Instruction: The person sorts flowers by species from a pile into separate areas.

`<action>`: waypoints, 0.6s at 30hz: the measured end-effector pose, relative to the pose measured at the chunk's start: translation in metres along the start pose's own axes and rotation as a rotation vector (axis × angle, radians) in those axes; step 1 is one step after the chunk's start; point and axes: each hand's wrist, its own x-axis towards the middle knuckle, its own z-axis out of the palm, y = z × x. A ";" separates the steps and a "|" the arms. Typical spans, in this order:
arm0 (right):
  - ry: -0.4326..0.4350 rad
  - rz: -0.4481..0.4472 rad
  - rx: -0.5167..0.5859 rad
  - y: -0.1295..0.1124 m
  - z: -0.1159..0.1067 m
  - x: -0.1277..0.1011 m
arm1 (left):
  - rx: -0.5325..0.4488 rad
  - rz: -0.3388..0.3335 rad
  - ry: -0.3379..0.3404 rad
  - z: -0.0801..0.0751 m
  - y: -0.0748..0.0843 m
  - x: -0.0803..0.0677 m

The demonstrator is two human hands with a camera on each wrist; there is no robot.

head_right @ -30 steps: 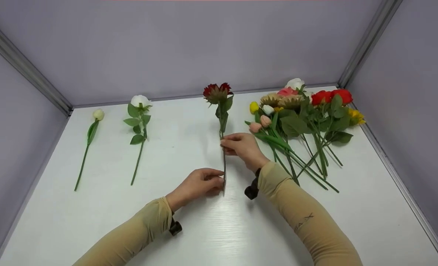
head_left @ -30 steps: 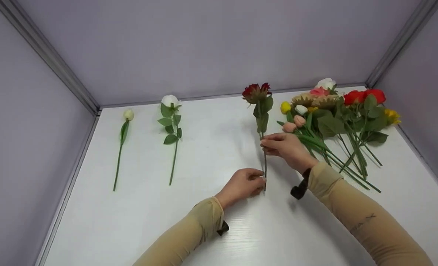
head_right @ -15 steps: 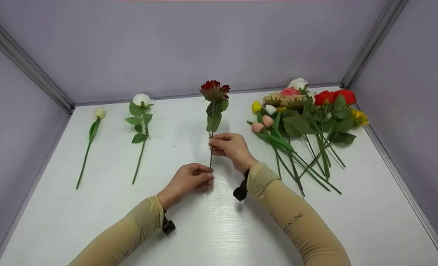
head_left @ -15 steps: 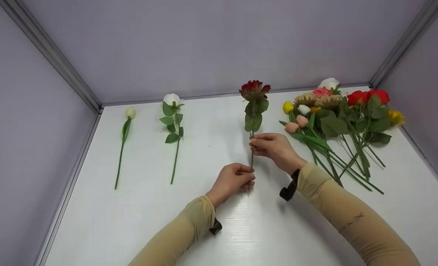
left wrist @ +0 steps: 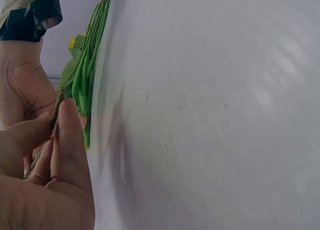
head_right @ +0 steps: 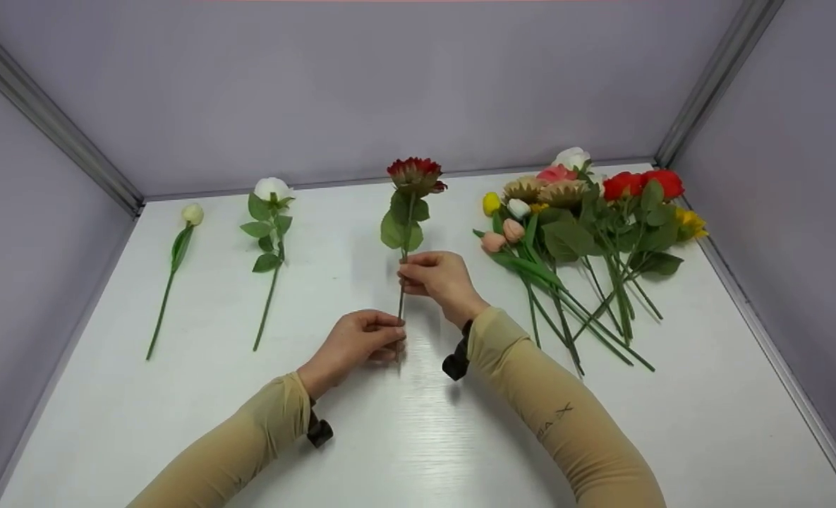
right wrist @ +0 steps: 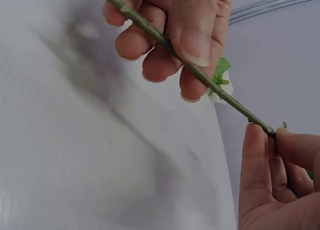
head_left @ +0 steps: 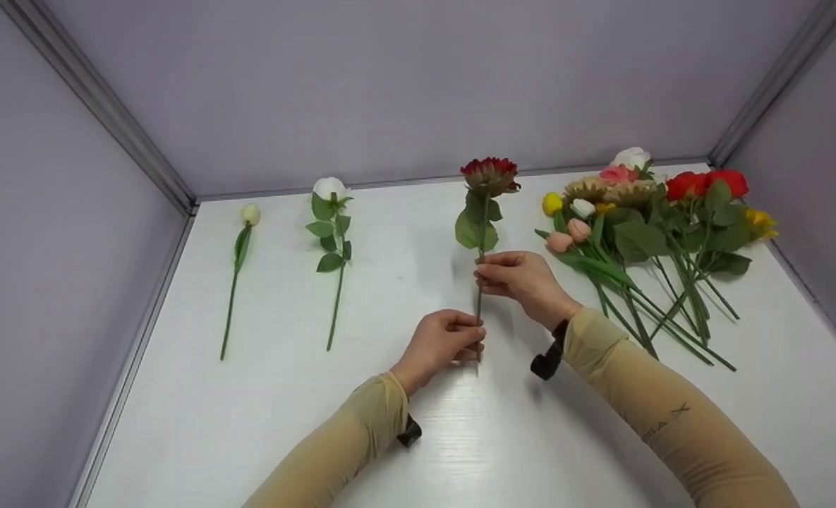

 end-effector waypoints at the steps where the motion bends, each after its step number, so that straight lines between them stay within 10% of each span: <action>1: 0.000 0.001 -0.001 0.000 0.001 0.001 | -0.006 -0.001 0.002 -0.001 0.001 0.000; 13: -0.025 -0.002 -0.021 -0.005 0.011 0.015 | 0.011 -0.037 0.047 -0.018 0.014 0.014; 18: -0.027 -0.049 -0.231 -0.004 0.008 0.018 | 0.048 -0.075 0.093 -0.036 0.022 0.026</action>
